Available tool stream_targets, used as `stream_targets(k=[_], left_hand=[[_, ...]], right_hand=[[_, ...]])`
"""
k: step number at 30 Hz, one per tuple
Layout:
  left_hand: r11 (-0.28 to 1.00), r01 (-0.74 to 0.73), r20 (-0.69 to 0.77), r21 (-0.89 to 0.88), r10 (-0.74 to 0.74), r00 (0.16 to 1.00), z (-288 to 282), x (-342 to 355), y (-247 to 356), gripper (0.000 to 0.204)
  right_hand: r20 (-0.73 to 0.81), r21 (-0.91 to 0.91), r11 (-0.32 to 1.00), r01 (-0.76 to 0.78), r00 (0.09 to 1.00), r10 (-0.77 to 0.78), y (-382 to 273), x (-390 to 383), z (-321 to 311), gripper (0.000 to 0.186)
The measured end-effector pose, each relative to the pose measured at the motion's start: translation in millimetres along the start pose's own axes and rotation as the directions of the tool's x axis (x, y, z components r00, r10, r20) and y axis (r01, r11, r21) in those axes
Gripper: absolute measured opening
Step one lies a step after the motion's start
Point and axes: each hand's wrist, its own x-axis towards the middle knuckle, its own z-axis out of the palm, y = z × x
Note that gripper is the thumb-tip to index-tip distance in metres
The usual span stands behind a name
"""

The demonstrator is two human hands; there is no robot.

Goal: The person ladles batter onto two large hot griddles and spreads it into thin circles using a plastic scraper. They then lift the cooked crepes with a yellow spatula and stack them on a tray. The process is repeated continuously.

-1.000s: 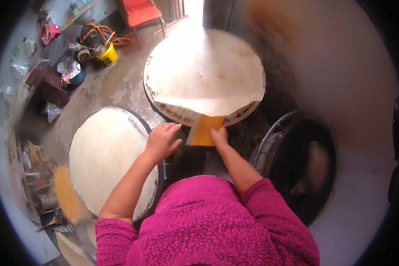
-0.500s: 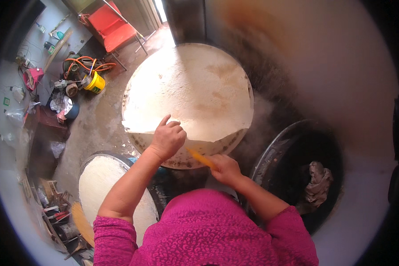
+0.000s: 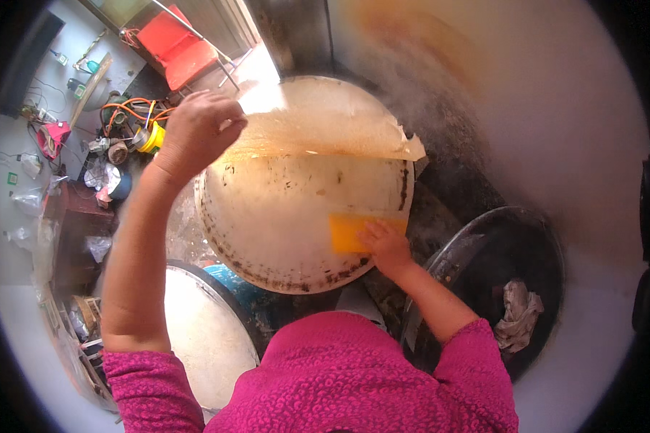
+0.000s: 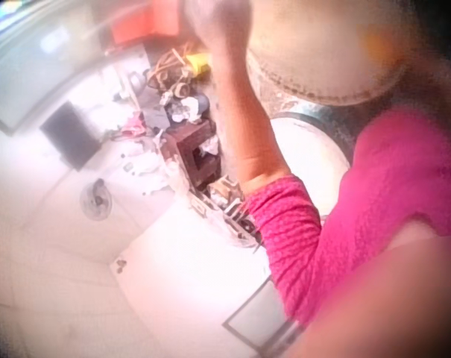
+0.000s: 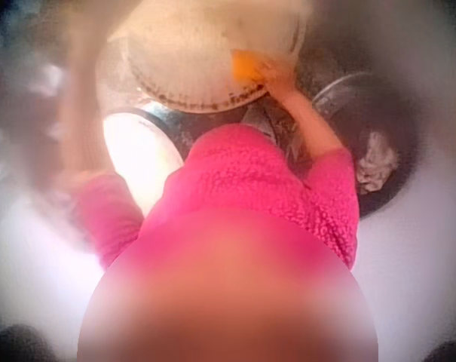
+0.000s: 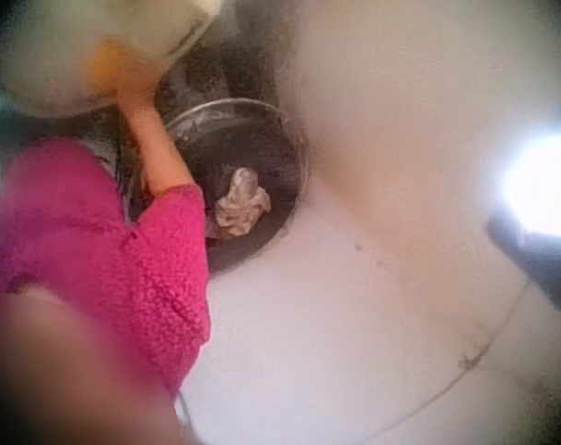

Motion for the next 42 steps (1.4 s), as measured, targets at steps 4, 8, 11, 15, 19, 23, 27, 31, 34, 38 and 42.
stream_targets(k=[4,8,11,15,19,23,27,31,34,38,42], left_hand=[[0.986,0.148,0.061,-0.080,-0.143,0.988,-16.9,20.2,-24.9,0.016],[0.959,0.256,0.079,-0.118,-0.248,0.966,-35.8,35.3,-45.2,0.018],[0.969,0.246,0.050,-0.005,-0.245,0.968,-48.8,38.5,-53.6,0.015],[0.937,0.347,0.080,-0.025,-0.344,0.935,-57.2,29.7,-64.7,0.013],[0.844,0.495,0.105,-0.206,-0.484,0.869,-64.1,12.6,-85.3,0.017],[0.725,0.556,0.131,-0.407,-0.556,0.821,-67.4,0.9,-102.8,0.019],[0.670,0.574,0.150,-0.471,-0.580,0.801,-65.5,0.0,-106.2,0.017],[0.682,0.575,0.167,-0.452,-0.569,0.805,-56.7,20.7,-110.7,0.018],[0.681,0.570,0.147,-0.459,-0.574,0.805,-52.4,38.1,-111.8,0.019],[0.716,0.595,0.131,-0.365,-0.593,0.794,-54.1,53.2,-111.2,0.018],[0.768,0.541,0.057,-0.343,-0.558,0.828,-61.6,58.9,-101.6,0.019]], right_hand=[[-0.018,-0.052,0.996,0.067,0.998,-0.068,37.6,49.5,-0.7,0.035],[-0.112,-0.074,0.997,0.024,0.993,-0.033,79.3,105.5,10.3,0.028],[-0.111,-0.052,0.995,-0.088,0.990,0.082,113.2,149.6,7.6,0.034],[-0.054,0.022,0.969,-0.248,0.967,0.249,116.3,186.8,-1.0,0.036],[0.032,0.072,0.994,0.087,0.995,-0.090,63.5,172.9,10.4,0.034],[-0.087,0.007,0.990,0.143,0.986,-0.142,61.9,175.0,9.3,0.029],[0.023,0.024,1.000,0.011,1.000,-0.011,84.6,211.3,6.6,0.022],[0.062,0.051,0.874,0.483,0.872,-0.485,4.4,206.9,59.2,0.015],[0.027,0.075,0.930,0.360,0.932,-0.363,-48.1,241.9,99.5,0.013],[0.128,-0.021,0.972,0.233,0.965,-0.229,-74.0,307.5,120.9,0.015],[0.109,-0.037,0.992,0.122,0.987,-0.118,-60.3,347.3,134.3,0.019]])
